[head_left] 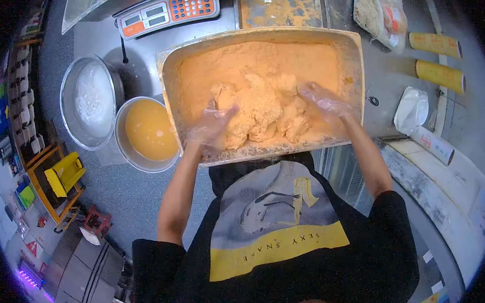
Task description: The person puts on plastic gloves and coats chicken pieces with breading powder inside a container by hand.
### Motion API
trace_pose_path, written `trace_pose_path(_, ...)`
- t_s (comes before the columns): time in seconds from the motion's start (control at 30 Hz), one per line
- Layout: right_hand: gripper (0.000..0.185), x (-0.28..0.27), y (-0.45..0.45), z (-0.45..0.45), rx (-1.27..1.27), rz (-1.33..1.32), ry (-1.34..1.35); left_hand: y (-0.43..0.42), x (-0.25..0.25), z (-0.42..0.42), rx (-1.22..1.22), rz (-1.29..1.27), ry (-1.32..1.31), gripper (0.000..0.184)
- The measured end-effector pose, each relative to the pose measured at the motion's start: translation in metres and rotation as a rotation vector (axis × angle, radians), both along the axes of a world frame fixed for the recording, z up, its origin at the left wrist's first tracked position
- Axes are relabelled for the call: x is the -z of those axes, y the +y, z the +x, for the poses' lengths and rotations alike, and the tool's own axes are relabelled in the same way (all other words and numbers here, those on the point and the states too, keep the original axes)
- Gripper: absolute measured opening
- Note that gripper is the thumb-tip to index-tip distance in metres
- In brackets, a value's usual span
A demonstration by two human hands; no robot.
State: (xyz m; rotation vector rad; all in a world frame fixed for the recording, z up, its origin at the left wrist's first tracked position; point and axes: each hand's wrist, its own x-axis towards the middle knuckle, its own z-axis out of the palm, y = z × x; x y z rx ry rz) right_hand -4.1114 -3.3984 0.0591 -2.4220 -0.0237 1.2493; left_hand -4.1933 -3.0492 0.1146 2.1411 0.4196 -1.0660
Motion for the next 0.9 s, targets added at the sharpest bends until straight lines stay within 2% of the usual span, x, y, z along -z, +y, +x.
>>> trace_pose_path(0.03,0.083,0.009,0.002,-0.003,-0.034,0.162,0.025,0.001,0.017,-0.002,-0.003,0.001,-0.003,0.058)
trace_pose_path(0.07,0.086,0.016,0.002,-0.01,-0.065,0.324,0.063,0.003,0.045,-0.014,-0.16,-0.157,-0.04,0.061)
trace_pose_path(0.13,0.085,0.016,0.02,-0.012,-0.098,0.331,0.098,-0.001,0.047,-0.014,-0.325,-0.309,-0.075,0.064)
trace_pose_path(0.17,0.084,0.014,0.032,-0.014,-0.126,0.336,0.13,-0.01,0.043,-0.014,-0.584,-0.593,0.168,0.065)
trace_pose_path(0.23,0.081,-0.001,0.06,-0.009,-0.048,0.431,0.239,-0.018,0.042,-0.009,-0.844,-0.871,0.417,0.066)
trace_pose_path(0.3,0.077,0.003,0.067,-0.006,0.029,0.523,0.345,-0.021,0.065,-0.008,-0.84,-0.929,0.601,0.062)
trace_pose_path(0.37,0.062,0.026,0.069,-0.003,0.101,0.765,0.336,-0.027,0.084,-0.008,-0.888,-0.935,0.53,0.06)
trace_pose_path(0.43,0.056,0.007,0.083,0.012,0.164,0.768,0.363,-0.026,0.079,0.002,-0.921,-0.942,0.476,0.058)
trace_pose_path(0.5,0.05,-0.013,0.085,0.021,0.233,0.763,0.399,-0.022,0.058,0.015,-0.478,-0.87,-0.219,0.061)
trace_pose_path(0.53,0.048,-0.021,0.078,0.026,0.134,0.727,0.226,-0.021,0.032,0.027,-0.48,-0.875,-0.216,0.061)
trace_pose_path(0.6,0.046,-0.016,0.06,0.026,0.026,0.688,0.048,-0.019,-0.016,0.05,-0.064,-0.231,-0.319,0.055)
trace_pose_path(0.7,0.036,0.0,0.032,0.022,0.18,0.824,-0.219,0.005,0.039,0.038,-0.014,-0.331,-0.22,0.05)
trace_pose_path(0.73,0.04,-0.017,0.027,0.026,0.333,0.901,-0.172,0.009,0.038,0.04,-0.005,-0.332,-0.227,0.05)
trace_pose_path(0.77,0.042,-0.025,0.027,0.03,0.408,0.94,-0.153,0.013,0.038,0.041,-0.405,-0.288,-0.187,0.049)
trace_pose_path(0.8,0.044,-0.033,0.027,0.034,0.483,0.979,-0.135,0.013,0.045,0.041,-0.601,-0.264,-0.157,0.049)
trace_pose_path(0.83,0.047,-0.031,0.034,0.044,0.453,0.596,-0.28,0.014,0.052,0.04,-0.806,-0.241,-0.146,0.049)
trace_pose_path(0.87,0.05,-0.028,0.043,0.054,0.414,0.213,-0.414,0.013,0.08,0.04,-0.717,-0.342,-0.345,0.051)
trace_pose_path(0.9,0.05,-0.013,0.053,0.06,0.411,0.22,-0.423,0.012,0.089,0.046,-0.671,-0.387,-0.452,0.053)
